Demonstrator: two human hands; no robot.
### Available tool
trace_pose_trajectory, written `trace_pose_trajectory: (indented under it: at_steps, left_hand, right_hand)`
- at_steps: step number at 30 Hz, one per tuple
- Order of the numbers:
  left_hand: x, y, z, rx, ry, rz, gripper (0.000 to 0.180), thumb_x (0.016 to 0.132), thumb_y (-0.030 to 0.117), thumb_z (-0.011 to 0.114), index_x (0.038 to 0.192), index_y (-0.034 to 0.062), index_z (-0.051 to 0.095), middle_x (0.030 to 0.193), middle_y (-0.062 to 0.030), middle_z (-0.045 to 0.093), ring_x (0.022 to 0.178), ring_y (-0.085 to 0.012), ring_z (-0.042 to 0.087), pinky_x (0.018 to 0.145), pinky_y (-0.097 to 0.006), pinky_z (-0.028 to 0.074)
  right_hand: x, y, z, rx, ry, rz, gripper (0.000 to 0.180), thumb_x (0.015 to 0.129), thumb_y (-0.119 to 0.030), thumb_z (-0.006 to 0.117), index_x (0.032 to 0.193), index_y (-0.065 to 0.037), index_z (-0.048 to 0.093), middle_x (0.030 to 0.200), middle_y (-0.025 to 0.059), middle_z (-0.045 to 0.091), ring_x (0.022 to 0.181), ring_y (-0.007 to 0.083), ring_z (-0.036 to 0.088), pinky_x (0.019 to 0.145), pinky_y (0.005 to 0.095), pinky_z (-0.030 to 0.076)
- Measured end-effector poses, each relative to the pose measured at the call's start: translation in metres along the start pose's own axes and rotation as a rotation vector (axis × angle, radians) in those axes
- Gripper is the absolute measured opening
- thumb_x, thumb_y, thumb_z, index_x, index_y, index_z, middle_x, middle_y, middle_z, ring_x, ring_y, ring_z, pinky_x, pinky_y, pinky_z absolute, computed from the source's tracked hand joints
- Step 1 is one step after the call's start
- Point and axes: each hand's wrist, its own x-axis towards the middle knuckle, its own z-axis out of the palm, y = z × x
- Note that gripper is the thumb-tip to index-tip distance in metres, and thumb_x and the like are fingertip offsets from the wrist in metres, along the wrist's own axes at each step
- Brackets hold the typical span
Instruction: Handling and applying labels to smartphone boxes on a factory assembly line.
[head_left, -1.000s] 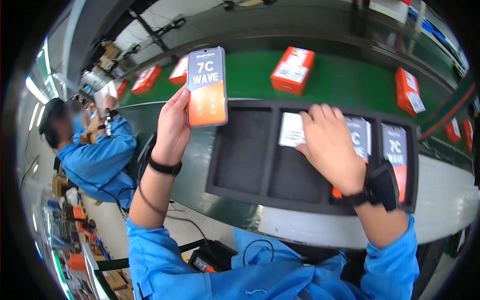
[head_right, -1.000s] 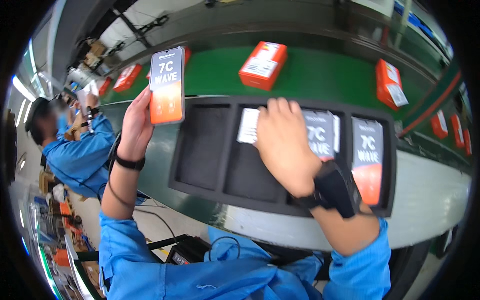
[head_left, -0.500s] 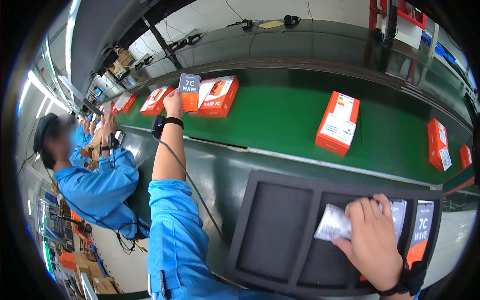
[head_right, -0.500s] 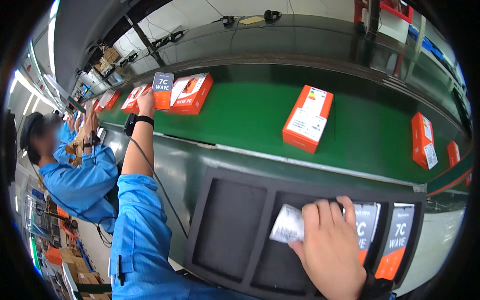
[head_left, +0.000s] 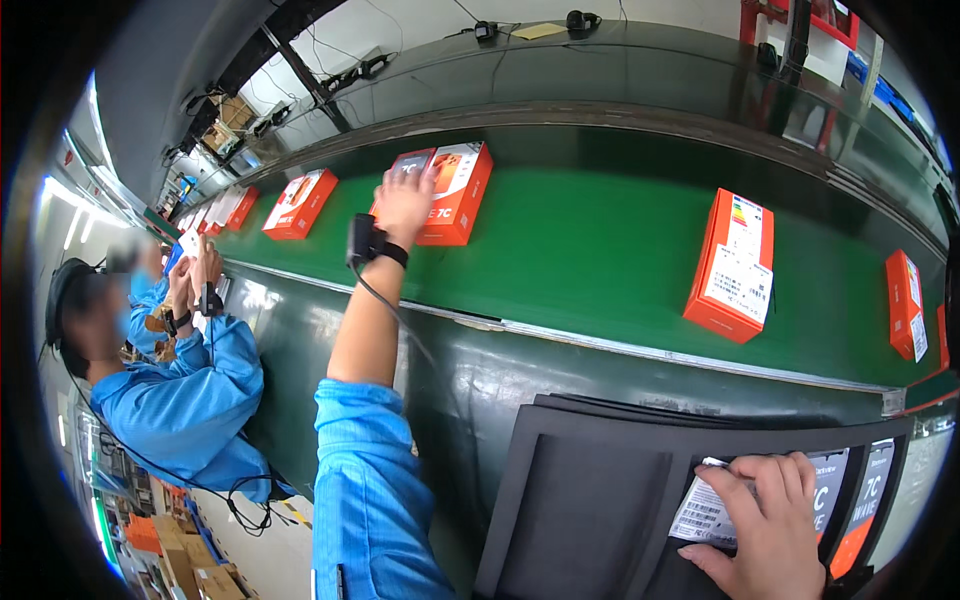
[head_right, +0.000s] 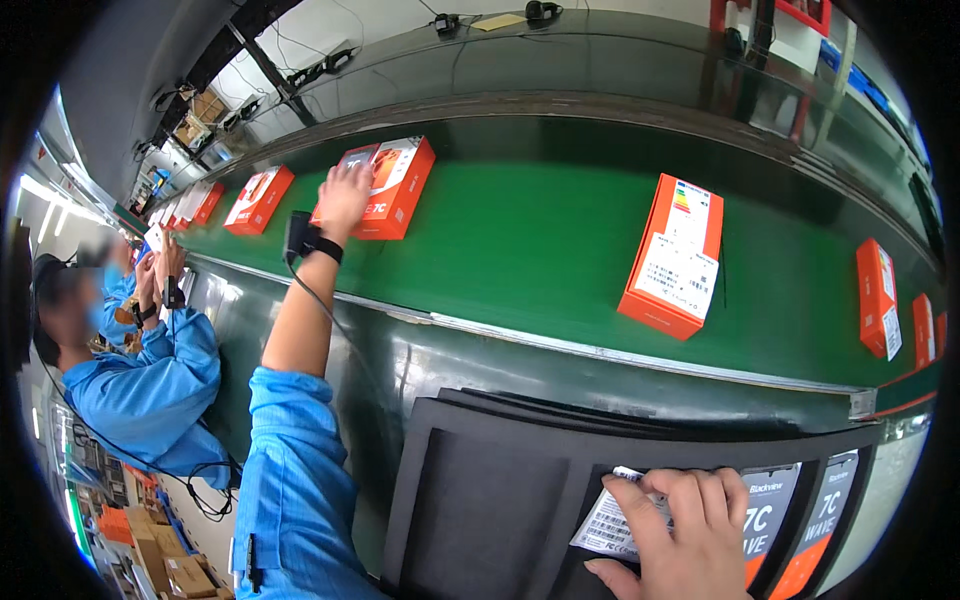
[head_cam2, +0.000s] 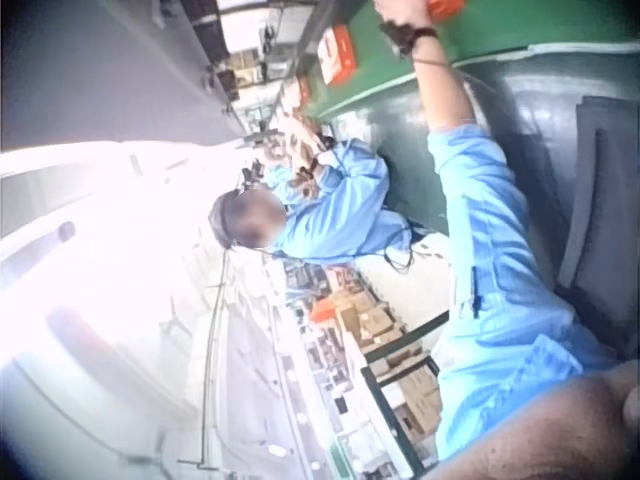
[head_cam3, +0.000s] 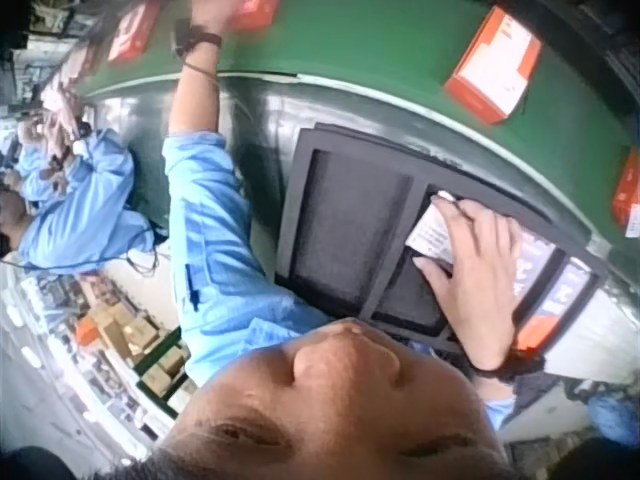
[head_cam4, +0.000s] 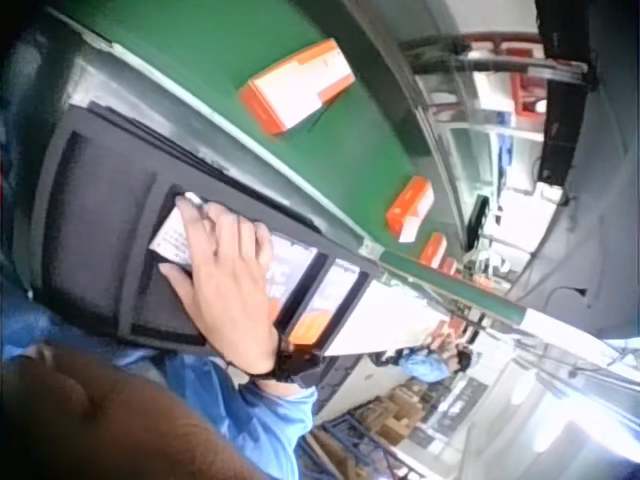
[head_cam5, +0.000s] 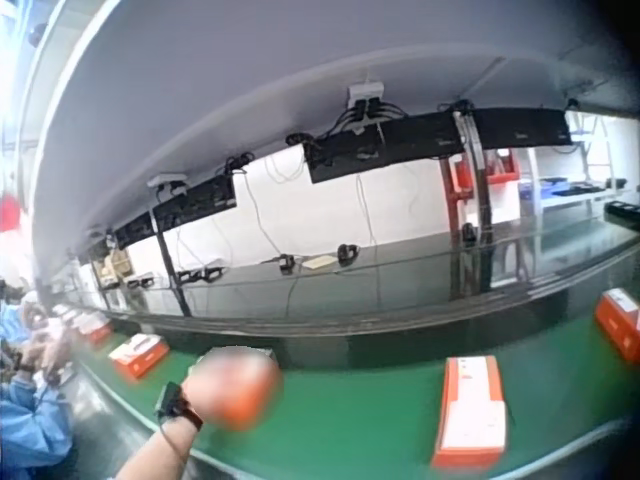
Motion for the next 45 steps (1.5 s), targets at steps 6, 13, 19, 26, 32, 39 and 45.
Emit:
trace_pose_trajectory:
  at_steps: [6, 13, 19, 26, 32, 39, 45]
  left_hand:
    - [-0.043, 0.103, -0.066, -0.309, -0.216, -0.076, 0.083, 0.075, 0.051, 0.066, 0.14, 0.006, 0.042, 0.148, -0.0148, 0.037, 0.136, -0.0339, 0.035, 0.106, -0.054, 0.033]
    - [-0.034, 0.089, -0.089, -0.308, 0.19, 0.056, 0.077, 0.07, 0.032, 0.068, 0.14, 0.0161, 0.044, 0.143, -0.0139, 0.041, 0.134, -0.0389, 0.034, 0.098, -0.061, 0.037]
    - [0.006, -0.064, -0.059, -0.408, 0.019, -0.041, 0.062, 0.07, 0.037, 0.067, 0.127, 0.0135, 0.061, 0.127, -0.0173, 0.06, 0.116, -0.0346, 0.056, 0.101, -0.045, 0.042]
    - [0.018, -0.023, -0.049, -0.453, -0.071, -0.146, 0.063, 0.07, 0.04, 0.067, 0.127, 0.0142, 0.061, 0.131, -0.0127, 0.058, 0.122, -0.0312, 0.054, 0.102, -0.039, 0.043]
    - [0.027, -0.048, -0.003, -0.5, -0.289, -0.07, 0.067, 0.073, 0.043, 0.064, 0.137, 0.0222, 0.054, 0.146, -0.0065, 0.046, 0.129, -0.0313, 0.046, 0.101, -0.051, 0.042]
    - [0.006, -0.016, 0.012, -0.29, -0.077, -0.025, 0.069, 0.074, 0.04, 0.063, 0.139, 0.0232, 0.05, 0.142, -0.0056, 0.05, 0.128, -0.0326, 0.047, 0.099, -0.051, 0.043]
    - [-0.005, -0.027, -0.024, -1.838, -0.453, -0.217, 0.05, 0.089, 0.022, 0.052, 0.136, 0.0021, 0.05, 0.128, -0.0154, 0.058, 0.115, -0.024, 0.059, 0.099, -0.038, 0.045]
  right_hand:
    - [-0.01, -0.019, 0.011, -0.055, 0.1, 0.015, 0.073, 0.069, -0.01, 0.077, 0.134, -0.004, 0.045, 0.123, 0.0195, 0.048, 0.112, 0.0405, 0.046, 0.097, 0.045, 0.041]
    - [-0.019, -0.028, 0.032, -0.235, 0.155, 0.102, 0.062, 0.06, -0.018, 0.084, 0.11, 0.001, 0.051, 0.09, 0.0122, 0.054, 0.089, 0.0307, 0.054, 0.085, 0.0416, 0.042]
    - [0.0, -0.023, 0.033, -0.004, 0.052, -0.087, 0.048, 0.067, -0.016, 0.08, 0.104, -0.001, 0.052, 0.092, 0.0156, 0.059, 0.089, 0.0333, 0.057, 0.077, 0.0402, 0.045]
    - [0.005, -0.028, 0.037, 0.011, 0.037, -0.075, 0.046, 0.07, -0.02, 0.079, 0.103, -0.002, 0.053, 0.088, 0.0138, 0.06, 0.083, 0.0322, 0.061, 0.074, 0.0383, 0.048]
    - [0.009, -0.044, 0.035, 0.019, 0.004, -0.068, 0.05, 0.069, -0.021, 0.079, 0.108, -0.003, 0.054, 0.09, 0.0124, 0.06, 0.085, 0.0304, 0.061, 0.075, 0.0371, 0.048]
    - [0.01, -0.044, 0.032, -0.004, -0.05, -0.128, 0.046, 0.075, -0.014, 0.073, 0.116, -0.003, 0.054, 0.092, 0.0111, 0.059, 0.089, 0.0284, 0.06, 0.078, 0.0369, 0.047]
    - [0.025, -0.025, 0.051, 0.104, 0.123, -0.253, 0.023, 0.077, -0.004, 0.063, 0.099, -0.004, 0.055, 0.072, 0.0115, 0.06, 0.071, 0.0296, 0.063, 0.059, 0.0397, 0.049]
